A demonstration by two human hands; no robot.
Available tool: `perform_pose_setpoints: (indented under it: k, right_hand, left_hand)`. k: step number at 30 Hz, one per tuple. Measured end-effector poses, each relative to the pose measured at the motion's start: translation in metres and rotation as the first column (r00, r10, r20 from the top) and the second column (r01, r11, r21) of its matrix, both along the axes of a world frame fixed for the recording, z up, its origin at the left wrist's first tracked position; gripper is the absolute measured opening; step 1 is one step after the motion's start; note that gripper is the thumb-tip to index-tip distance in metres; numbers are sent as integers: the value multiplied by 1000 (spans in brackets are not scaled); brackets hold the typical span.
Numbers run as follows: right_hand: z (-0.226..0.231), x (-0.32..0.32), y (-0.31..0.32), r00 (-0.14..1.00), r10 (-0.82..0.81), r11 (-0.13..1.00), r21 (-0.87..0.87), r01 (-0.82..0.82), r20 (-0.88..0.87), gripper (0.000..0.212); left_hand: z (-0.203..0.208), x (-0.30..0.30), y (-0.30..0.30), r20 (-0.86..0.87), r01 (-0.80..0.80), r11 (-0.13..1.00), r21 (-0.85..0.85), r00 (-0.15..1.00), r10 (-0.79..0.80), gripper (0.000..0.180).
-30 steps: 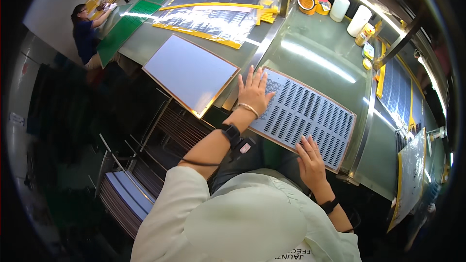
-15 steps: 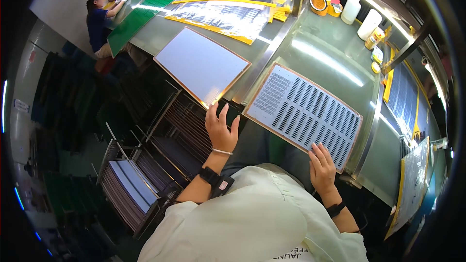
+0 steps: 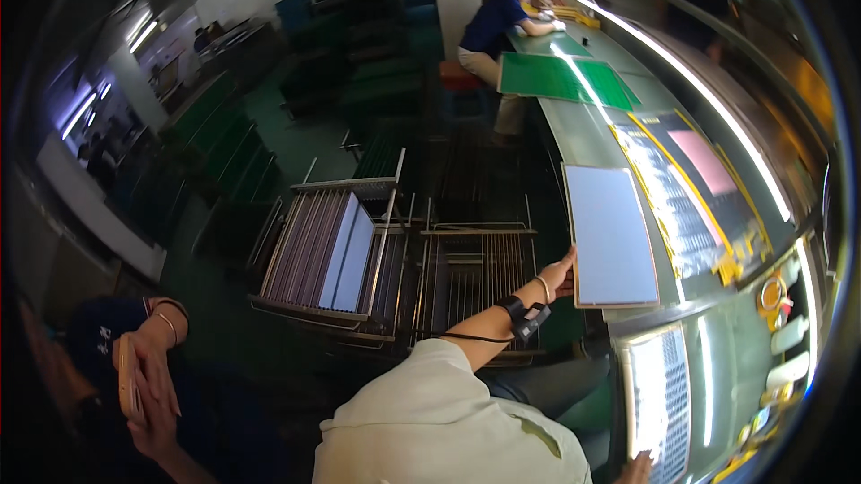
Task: Inspecting and packaging printed sheets into plastic sleeves in a factory setting.
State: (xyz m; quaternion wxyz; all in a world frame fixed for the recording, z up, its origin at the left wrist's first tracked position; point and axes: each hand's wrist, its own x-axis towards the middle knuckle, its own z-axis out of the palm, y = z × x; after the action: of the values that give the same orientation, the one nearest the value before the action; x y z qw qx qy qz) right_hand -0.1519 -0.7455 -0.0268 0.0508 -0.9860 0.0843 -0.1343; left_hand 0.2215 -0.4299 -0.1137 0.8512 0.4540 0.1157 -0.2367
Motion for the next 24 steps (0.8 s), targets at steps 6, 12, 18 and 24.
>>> perform_pose_setpoints:
  k: [6, 12, 18, 24]
  right_hand:
    - [167, 45, -126, 959, -243, 850, 444, 281, -143, 37]
    - [1, 77, -261, 958, -29, 550, 795, 255, -287, 31]
    - [-31, 105, -217, 972, -76, 630, 745, 219, -222, 34]
    - [51, 174, -8, 953, 180, 952, 199, -231, 242, 45]
  left_hand:
    - [-28, 38, -9, 131, -187, 974, 126, 977, 171, 51]
    - [-30, 41, -18, 178, -351, 871, 343, 935, 306, 30]
    - [29, 3, 21, 21, -426, 904, 29, 905, 425, 34]
    - [78, -35, -2, 90, -164, 891, -424, 971, 221, 23]
